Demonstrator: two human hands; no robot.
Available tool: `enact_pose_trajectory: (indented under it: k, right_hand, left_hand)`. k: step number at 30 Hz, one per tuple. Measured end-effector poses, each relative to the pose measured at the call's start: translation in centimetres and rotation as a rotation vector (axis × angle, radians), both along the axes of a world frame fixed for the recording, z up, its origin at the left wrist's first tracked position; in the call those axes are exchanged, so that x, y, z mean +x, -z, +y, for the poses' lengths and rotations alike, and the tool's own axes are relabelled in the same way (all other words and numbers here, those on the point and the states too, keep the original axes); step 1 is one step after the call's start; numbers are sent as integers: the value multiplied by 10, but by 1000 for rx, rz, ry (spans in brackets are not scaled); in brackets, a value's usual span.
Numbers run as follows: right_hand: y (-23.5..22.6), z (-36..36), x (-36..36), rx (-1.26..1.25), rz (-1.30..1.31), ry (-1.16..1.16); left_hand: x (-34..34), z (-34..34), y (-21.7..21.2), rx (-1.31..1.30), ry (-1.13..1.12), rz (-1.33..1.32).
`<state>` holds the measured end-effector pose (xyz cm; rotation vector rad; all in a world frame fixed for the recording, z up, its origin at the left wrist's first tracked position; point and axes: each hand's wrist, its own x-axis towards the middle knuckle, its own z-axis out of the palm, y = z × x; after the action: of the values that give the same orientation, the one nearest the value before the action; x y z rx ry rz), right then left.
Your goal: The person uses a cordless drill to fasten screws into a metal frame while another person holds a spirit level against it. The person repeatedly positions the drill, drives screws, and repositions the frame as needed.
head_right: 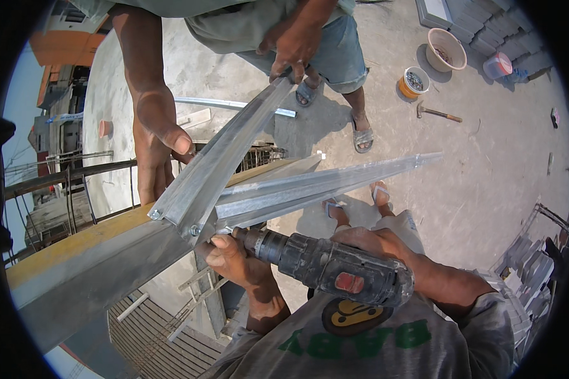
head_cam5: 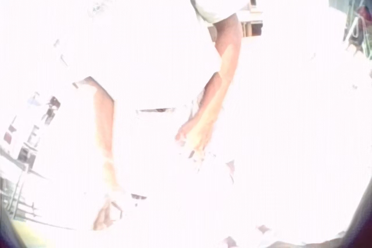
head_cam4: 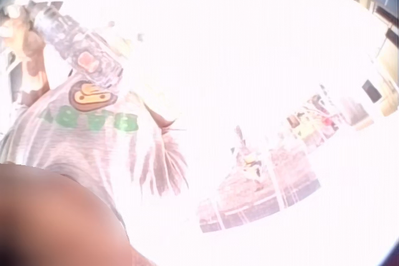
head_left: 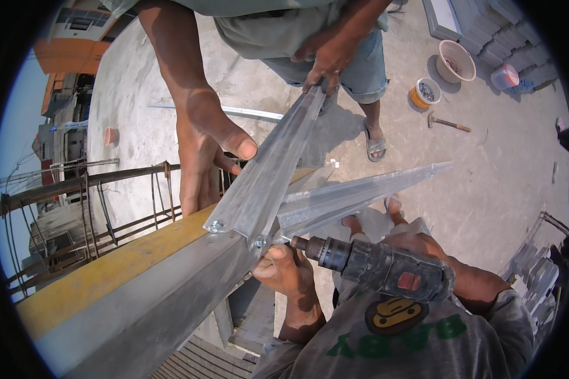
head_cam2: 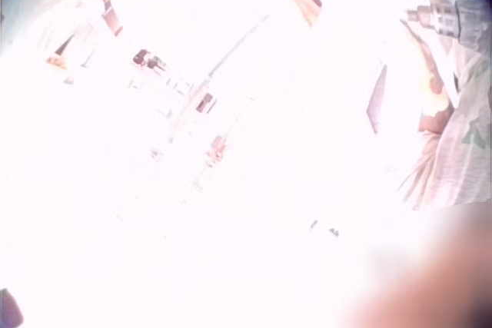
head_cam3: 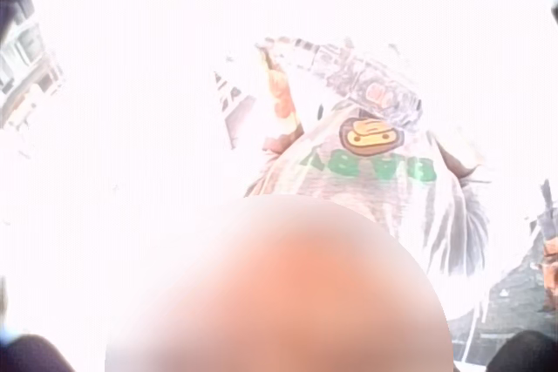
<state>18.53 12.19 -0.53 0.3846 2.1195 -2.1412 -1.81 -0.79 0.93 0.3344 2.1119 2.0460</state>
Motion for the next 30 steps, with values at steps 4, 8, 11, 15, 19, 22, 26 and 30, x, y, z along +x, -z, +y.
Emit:
enact_pose_trajectory:
  k: [4, 8, 11, 15, 19, 22, 26, 30]
  right_hand:
    - [0, 1, -1, -295, -133, 101]
    - [3, 3, -2, -249, 2, 117]
    - [6, 5, -3, -184, 59, 100]
    - [3, 11, -6, 2, 32, 30]
    - [-3, 20, -12, 47, 85, 51]
    - [-1, 26, -20, 309, 262, 93]
    - [-4, 36, -23, 318, 271, 89]
    - [-9, 42, -26, 481, 337, 98]
  left_hand:
    - [4, 7, 0, 36, -113, 54]
    - [2, -2, 0, -28, 28, 74]
    - [3, -9, 5, -104, 8, 83]
    - [4, -8, 7, -188, -39, 143]
    - [2, 2, 8, -97, -134, 158]
    - [5, 3, 8, -57, -140, 119]
    - [6, -8, 6, -145, -29, 98]
    - [2, -9, 9, -258, 6, 331]
